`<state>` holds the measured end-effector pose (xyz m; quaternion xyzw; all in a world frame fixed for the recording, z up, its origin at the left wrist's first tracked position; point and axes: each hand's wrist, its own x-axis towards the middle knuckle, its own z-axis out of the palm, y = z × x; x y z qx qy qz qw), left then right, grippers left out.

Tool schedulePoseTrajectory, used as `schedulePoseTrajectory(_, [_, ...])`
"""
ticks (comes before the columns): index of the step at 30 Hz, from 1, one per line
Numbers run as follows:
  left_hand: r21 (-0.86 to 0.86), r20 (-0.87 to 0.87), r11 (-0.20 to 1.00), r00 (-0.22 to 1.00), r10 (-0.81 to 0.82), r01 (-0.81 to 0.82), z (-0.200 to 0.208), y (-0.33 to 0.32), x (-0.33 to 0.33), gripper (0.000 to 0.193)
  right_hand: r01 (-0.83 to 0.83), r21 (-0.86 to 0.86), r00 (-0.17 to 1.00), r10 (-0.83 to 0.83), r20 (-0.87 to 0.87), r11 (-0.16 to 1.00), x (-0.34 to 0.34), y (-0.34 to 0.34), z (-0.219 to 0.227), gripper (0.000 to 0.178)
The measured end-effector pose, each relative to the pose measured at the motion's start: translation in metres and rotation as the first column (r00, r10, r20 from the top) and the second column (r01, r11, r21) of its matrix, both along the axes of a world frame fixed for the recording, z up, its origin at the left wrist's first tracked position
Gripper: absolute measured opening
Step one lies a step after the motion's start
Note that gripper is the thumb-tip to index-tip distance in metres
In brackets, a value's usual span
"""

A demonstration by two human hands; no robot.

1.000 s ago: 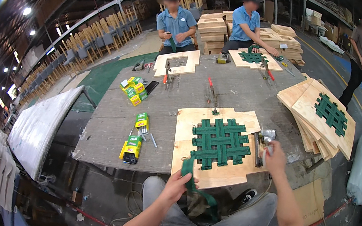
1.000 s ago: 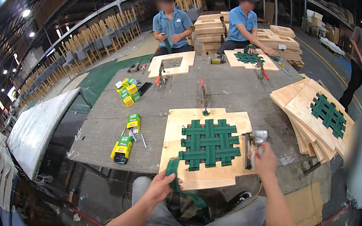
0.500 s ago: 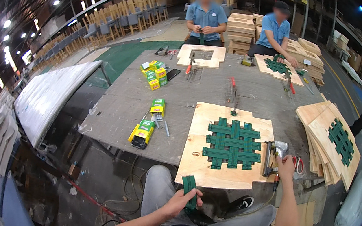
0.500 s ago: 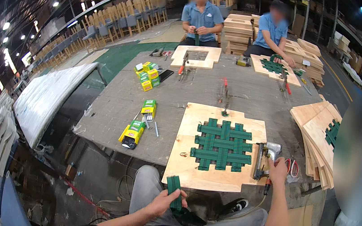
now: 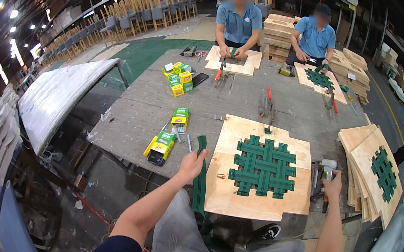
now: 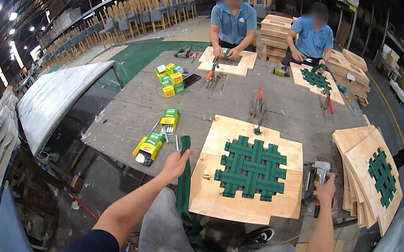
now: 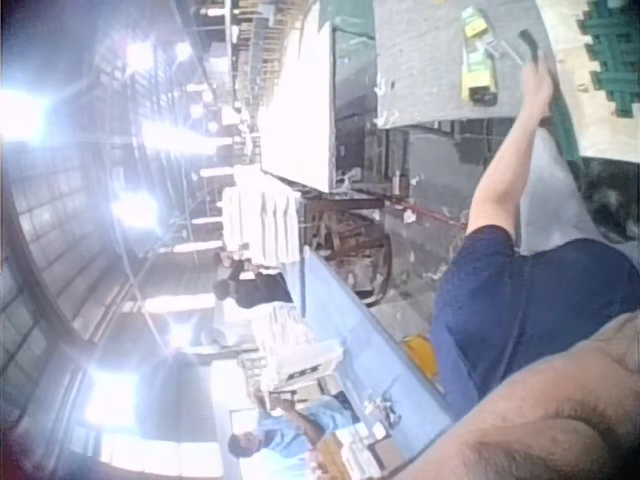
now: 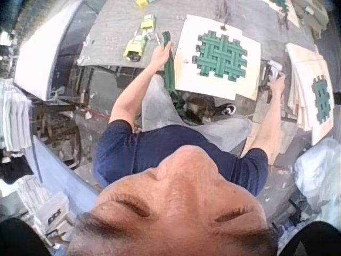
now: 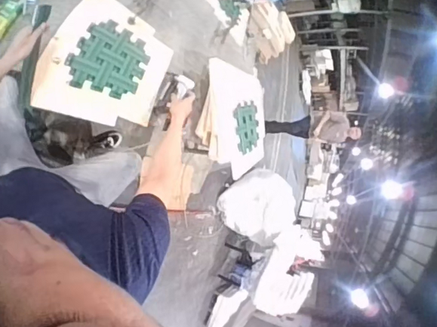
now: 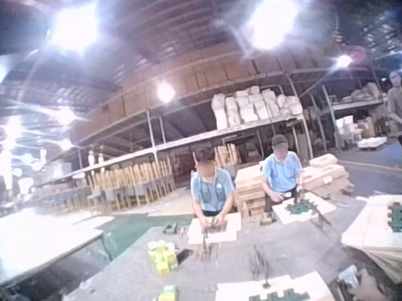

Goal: The person sits on the floor and assembles a green woven pattern onto a square wooden frame using a pneumatic nail gun. They repeatedly place green plastic strips in a crisscross pattern, secure them with nails, and trim excess material with scissors. The person then stacks the completed unit and retrieves a new frame to continue the process.

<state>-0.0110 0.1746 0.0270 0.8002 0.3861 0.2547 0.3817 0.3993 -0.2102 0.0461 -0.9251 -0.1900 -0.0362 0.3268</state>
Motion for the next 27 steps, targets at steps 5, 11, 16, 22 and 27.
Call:
schedulePoseTrajectory(5, [0.172,-0.171,0.980,0.982,-0.073,0.103,-0.032,0.044,0.038,0.044,0.066,-0.230,0.995,-0.045,0.092,0.971,0.028,0.017,0.001,0.041])
schedulePoseTrajectory(11, [0.391,-0.319,0.859,0.924,-0.210,0.330,-0.065,0.051,0.049,0.048,-0.238,-0.116,0.911,0.263,0.317,0.964,0.039,0.103,-0.016,0.017])
schedulePoseTrajectory(16, [0.392,-0.319,0.839,0.911,-0.261,0.378,-0.075,0.057,0.053,0.054,-0.402,0.140,0.914,0.407,-0.003,0.905,0.119,0.296,-0.022,0.031])
schedulePoseTrajectory(22, [0.289,-0.316,0.877,0.903,-0.291,0.384,-0.067,0.061,0.050,0.070,-0.378,0.151,0.862,0.407,-0.303,0.913,0.167,0.515,-0.037,0.048])
schedulePoseTrajectory(27, [0.210,-0.338,0.884,0.879,-0.336,0.418,-0.069,0.063,0.048,0.077,-0.374,0.013,0.854,0.350,-0.385,0.927,0.209,0.564,-0.068,0.045])
